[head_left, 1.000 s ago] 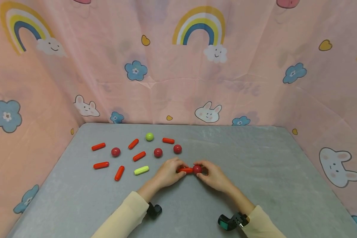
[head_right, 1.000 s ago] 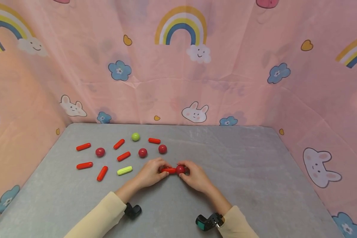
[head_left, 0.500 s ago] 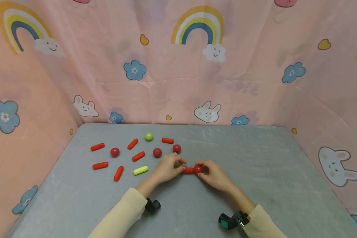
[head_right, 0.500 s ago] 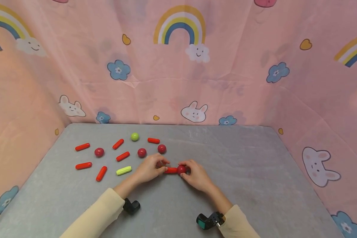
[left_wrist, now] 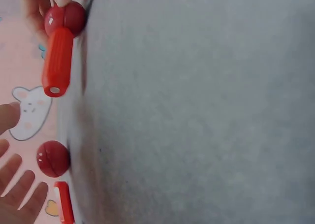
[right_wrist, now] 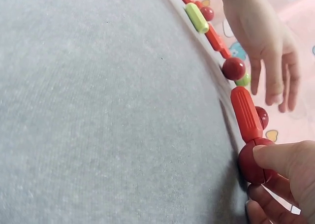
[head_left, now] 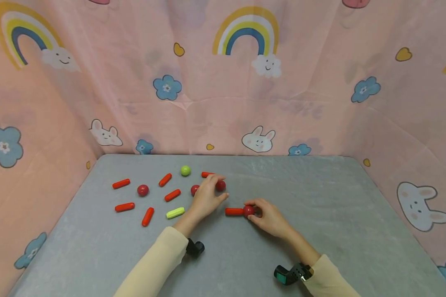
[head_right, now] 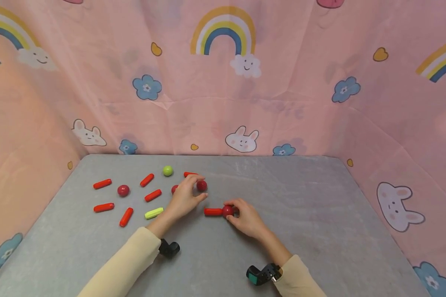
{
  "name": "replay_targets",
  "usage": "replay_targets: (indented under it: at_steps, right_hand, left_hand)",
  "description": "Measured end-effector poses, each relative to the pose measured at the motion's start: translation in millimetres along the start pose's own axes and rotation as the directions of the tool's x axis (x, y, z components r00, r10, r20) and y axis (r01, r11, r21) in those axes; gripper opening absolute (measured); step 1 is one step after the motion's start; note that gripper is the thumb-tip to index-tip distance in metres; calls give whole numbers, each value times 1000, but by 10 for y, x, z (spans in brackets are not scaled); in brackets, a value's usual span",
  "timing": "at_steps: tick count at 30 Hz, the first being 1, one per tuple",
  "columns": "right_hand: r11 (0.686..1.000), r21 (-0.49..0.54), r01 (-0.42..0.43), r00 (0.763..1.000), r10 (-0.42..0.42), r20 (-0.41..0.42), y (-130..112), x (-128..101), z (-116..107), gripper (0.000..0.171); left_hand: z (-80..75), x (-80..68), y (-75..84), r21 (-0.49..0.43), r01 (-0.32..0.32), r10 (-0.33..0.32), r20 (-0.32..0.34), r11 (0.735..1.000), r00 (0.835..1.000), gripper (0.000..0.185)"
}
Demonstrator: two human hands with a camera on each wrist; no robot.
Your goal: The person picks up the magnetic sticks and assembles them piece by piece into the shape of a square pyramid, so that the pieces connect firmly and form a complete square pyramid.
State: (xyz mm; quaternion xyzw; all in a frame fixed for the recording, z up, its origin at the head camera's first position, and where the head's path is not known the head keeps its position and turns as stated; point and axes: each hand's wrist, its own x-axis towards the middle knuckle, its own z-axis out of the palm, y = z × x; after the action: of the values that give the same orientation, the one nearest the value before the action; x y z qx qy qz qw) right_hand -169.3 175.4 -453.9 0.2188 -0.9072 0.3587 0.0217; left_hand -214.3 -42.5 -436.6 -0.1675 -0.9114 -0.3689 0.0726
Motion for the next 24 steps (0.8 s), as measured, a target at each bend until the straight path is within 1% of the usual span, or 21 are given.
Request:
replay_targets:
  at_steps: [3,8,16,20,24]
  right_hand:
    - [1000,4,0,1000,0,0,-3,-3,-6,34]
    - [1000,0,-3,1000,3,2,-9,-13,-10,33]
    - [1000,0,5,1000,-5,2,-13,-12,-13,33]
    - [1000,4,3,1000,-3,4,-14,-13,-8,32]
    - [1000,2,0,1000,0,0,-9,-11,2,32]
  left_hand:
    - [31,39,-30,28,43,-43,22,999,999,55]
    - [67,77,-69,60,74,-78,67,995,995,58]
    - [104,114,-81,116,66,-80,121,991,989,51]
    - [131,124,-79,154,64,-82,112,986,990,41]
    - [144,125,-79,178,49,-68,98,983,993,32]
